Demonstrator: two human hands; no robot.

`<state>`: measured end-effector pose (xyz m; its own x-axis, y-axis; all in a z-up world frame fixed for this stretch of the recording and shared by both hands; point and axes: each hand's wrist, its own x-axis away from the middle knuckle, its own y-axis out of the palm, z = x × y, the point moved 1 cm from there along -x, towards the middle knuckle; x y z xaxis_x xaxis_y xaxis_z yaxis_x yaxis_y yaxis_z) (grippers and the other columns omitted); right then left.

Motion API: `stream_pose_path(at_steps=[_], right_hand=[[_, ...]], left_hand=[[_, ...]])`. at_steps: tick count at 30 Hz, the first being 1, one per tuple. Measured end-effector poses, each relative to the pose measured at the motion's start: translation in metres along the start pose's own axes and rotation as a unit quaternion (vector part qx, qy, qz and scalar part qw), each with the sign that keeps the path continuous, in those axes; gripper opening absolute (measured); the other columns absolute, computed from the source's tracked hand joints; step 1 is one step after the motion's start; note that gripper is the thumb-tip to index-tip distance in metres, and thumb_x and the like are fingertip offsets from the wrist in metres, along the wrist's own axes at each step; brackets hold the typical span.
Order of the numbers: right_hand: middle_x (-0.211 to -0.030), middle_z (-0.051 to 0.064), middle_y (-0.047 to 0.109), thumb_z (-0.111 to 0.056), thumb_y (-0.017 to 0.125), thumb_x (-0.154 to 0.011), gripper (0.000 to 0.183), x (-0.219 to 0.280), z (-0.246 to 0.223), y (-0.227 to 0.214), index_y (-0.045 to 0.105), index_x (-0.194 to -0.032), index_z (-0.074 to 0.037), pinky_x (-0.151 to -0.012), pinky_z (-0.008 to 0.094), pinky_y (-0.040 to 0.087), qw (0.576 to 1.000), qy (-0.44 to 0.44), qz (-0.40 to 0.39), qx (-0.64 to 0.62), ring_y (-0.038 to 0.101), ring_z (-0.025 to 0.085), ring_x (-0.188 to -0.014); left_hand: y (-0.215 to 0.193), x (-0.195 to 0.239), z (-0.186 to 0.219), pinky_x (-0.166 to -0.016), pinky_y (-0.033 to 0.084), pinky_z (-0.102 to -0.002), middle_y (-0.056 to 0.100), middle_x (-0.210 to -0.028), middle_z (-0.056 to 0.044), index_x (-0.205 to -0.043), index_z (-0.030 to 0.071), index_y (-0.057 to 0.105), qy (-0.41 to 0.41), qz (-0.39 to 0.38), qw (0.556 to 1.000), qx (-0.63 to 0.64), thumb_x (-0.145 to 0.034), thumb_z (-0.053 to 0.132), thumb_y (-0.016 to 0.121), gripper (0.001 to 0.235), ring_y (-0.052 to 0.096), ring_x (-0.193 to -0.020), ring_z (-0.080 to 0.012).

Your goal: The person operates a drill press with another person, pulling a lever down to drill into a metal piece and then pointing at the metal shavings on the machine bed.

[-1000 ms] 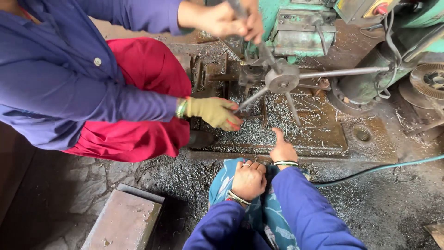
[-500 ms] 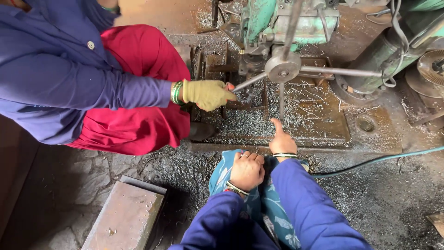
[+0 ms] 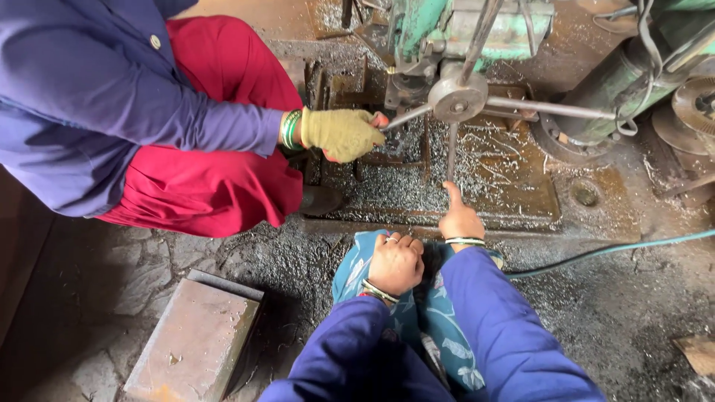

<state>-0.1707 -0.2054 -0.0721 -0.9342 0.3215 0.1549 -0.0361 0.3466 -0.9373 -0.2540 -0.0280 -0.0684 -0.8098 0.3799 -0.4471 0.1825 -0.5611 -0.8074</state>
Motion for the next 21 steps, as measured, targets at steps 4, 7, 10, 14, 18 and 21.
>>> stream_pose_path(at_steps=[4,7,10,14,18,21], right_hand=[[-0.097,0.023,0.071,-0.009,0.061,-0.087,0.080,0.001,0.005,-0.001,0.031,-0.151,-0.045,-0.080,0.055,0.054,1.000,0.003,0.017,0.007,0.070,0.044,-0.091],[-0.098,0.024,0.070,-0.009,0.061,-0.087,0.079,0.000,0.012,-0.002,0.031,-0.151,-0.043,-0.081,0.055,0.053,0.999,-0.009,0.034,0.005,0.069,0.045,-0.092],[-0.098,0.024,0.071,-0.007,0.062,-0.085,0.081,0.001,0.017,-0.005,0.030,-0.151,-0.042,-0.081,0.055,0.053,0.999,-0.014,0.031,0.001,0.069,0.045,-0.092],[-0.096,0.024,0.071,-0.004,0.061,-0.084,0.083,0.002,0.015,-0.009,0.030,-0.152,-0.042,-0.081,0.055,0.054,1.000,0.003,0.021,0.014,0.070,0.044,-0.092],[-0.096,0.023,0.071,-0.003,0.060,-0.085,0.081,0.005,0.014,-0.010,0.032,-0.150,-0.041,-0.078,0.056,0.053,0.998,-0.021,0.050,0.012,0.070,0.045,-0.090],[-0.094,0.024,0.071,-0.002,0.060,-0.084,0.082,0.006,0.012,-0.012,0.031,-0.150,-0.042,-0.078,0.055,0.053,0.999,-0.007,0.029,0.015,0.070,0.045,-0.089]], left_hand=[[-0.003,0.000,0.000,-0.079,0.042,-0.045,0.064,-0.079,-0.006,-0.077,0.012,0.062,-0.004,0.005,1.000,0.000,-0.078,0.017,0.064,0.005,0.062,-0.084,-0.0271],[-0.004,0.000,0.000,-0.078,0.042,-0.045,0.065,-0.079,-0.006,-0.078,0.012,0.062,-0.004,0.004,1.000,-0.001,-0.078,0.018,0.064,0.006,0.062,-0.083,-0.0272],[-0.002,0.000,0.001,-0.078,0.042,-0.045,0.065,-0.080,-0.006,-0.078,0.011,0.062,-0.001,0.012,1.000,-0.003,-0.078,0.018,0.064,0.007,0.062,-0.084,-0.0272],[0.000,0.000,0.001,-0.078,0.042,-0.045,0.065,-0.080,-0.006,-0.079,0.012,0.062,-0.001,0.010,1.000,-0.005,-0.079,0.017,0.064,0.006,0.062,-0.083,-0.0270],[0.001,0.000,0.001,-0.078,0.042,-0.045,0.065,-0.078,-0.006,-0.077,0.012,0.061,0.001,0.009,1.000,-0.004,-0.079,0.017,0.064,0.007,0.062,-0.083,-0.0272],[0.000,0.000,0.001,-0.079,0.042,-0.045,0.064,-0.078,-0.006,-0.077,0.012,0.061,0.003,0.016,1.000,0.001,-0.078,0.017,0.064,0.006,0.062,-0.082,-0.0271]])
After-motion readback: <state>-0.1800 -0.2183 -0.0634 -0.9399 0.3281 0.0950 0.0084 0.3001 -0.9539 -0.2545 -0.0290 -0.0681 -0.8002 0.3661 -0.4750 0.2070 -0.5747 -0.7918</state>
